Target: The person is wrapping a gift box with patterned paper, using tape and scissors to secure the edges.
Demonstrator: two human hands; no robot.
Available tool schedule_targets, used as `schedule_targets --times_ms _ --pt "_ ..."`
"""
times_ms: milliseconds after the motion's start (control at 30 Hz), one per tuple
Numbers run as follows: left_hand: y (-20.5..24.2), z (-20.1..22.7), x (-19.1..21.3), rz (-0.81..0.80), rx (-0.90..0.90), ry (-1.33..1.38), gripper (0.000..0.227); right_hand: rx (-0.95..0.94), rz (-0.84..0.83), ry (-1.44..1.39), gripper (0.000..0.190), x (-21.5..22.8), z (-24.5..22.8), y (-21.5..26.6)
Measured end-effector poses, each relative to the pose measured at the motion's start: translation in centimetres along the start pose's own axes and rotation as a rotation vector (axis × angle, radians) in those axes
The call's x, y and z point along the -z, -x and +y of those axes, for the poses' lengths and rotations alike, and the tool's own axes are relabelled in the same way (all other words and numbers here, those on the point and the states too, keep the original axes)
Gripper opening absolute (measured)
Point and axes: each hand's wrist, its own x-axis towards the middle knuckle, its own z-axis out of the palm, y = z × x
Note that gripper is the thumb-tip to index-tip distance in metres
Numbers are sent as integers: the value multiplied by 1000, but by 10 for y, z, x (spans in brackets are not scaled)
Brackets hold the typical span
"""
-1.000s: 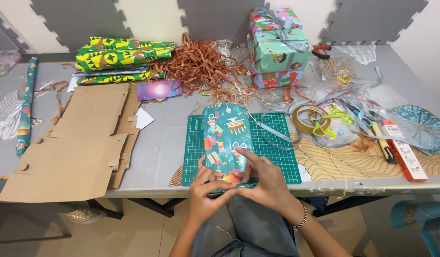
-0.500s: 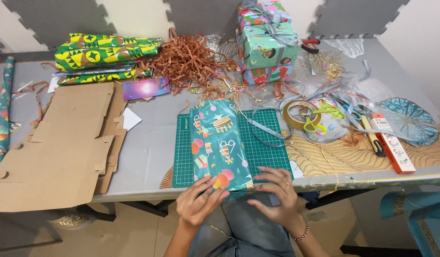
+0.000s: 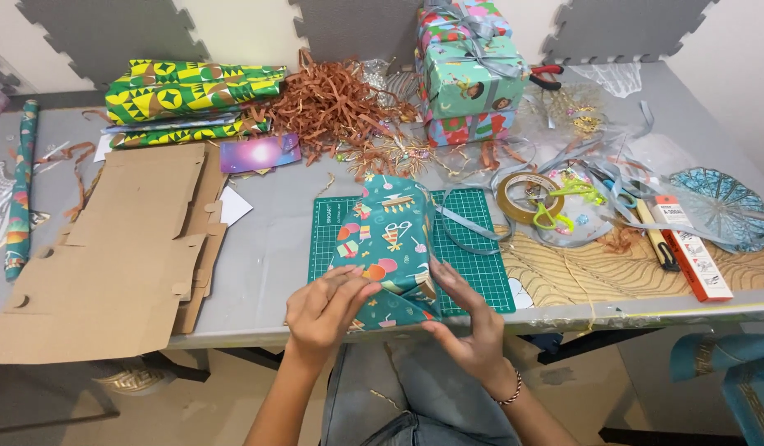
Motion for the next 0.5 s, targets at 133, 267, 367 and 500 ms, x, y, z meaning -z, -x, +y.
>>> schedule_targets --times_ms 133,267,367,500 --pt "-23 -7 1 -26 -44 -63 17 -36 3 -35 55 3 -16 -19" --pt "-34 -16 -4 -65 -73 -130 18 52 81 135 17 13 -14 -28" --pt "-44 -21 -5 -82 -81 -178 21 187 88 382 21 19 -13 -38" --pt "-53 -21 -4 -118 -95 -138 19 238 -27 429 23 21 -14 -48"
